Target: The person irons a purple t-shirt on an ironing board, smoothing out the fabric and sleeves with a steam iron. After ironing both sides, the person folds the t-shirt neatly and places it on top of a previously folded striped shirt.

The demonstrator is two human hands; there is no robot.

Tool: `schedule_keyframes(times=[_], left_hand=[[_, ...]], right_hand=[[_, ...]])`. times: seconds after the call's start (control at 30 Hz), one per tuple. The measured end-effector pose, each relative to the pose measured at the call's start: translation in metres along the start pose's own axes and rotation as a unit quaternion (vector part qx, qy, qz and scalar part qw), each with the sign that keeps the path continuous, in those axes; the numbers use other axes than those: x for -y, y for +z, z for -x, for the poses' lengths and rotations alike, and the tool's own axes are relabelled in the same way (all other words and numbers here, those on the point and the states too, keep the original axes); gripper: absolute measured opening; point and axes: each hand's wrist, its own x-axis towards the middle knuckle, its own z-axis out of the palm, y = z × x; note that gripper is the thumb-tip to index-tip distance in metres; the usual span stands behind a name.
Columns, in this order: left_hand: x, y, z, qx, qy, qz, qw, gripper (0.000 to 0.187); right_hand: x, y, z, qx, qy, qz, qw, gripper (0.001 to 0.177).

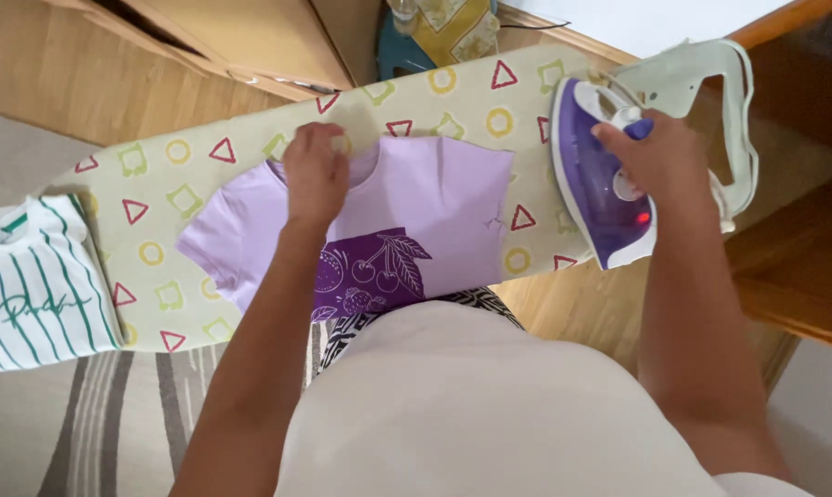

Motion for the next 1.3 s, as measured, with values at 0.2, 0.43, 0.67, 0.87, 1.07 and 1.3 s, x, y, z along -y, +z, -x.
schedule_keyframes(times=[0.2,0.43,0.67,0.87,1.07,1.3], left_hand=[[0.068,-0.044,0.082,-0.027,-0.213,-0.197,0.956,0.054],[0.105,-0.06,0.119,-0.035,-0.264,-0.264,0.927,0.028],[-0.036,-0.125,0.111,0.075,-0.301,-0.125,0.942,0.027],[-0.155,-0.152,0.154,0.191,-0.228,0.077,0.952,0.022],[-0.166,-0.198,0.238,0.043,-0.117,0.282,0.951,0.026],[-0.167,-0.253,0.337,0.036,-0.041,0.113,0.992,0.07]], right_hand=[[0.008,0.014,-0.012,-0.241,-0.245,0.203,0.917,0.08],[0.067,0.107,0.032,-0.134,-0.563,-0.052,0.814,0.035],[0.085,0.176,0.151,0.313,-0.338,-0.247,0.853,0.036],[0.101,0.188,0.24,0.367,-0.227,-0.409,0.804,0.077],[0.096,0.196,0.324,0.259,-0.279,-0.428,0.82,0.075],[0.056,0.2,0.406,0.438,-0.472,-0.026,0.765,0.016]])
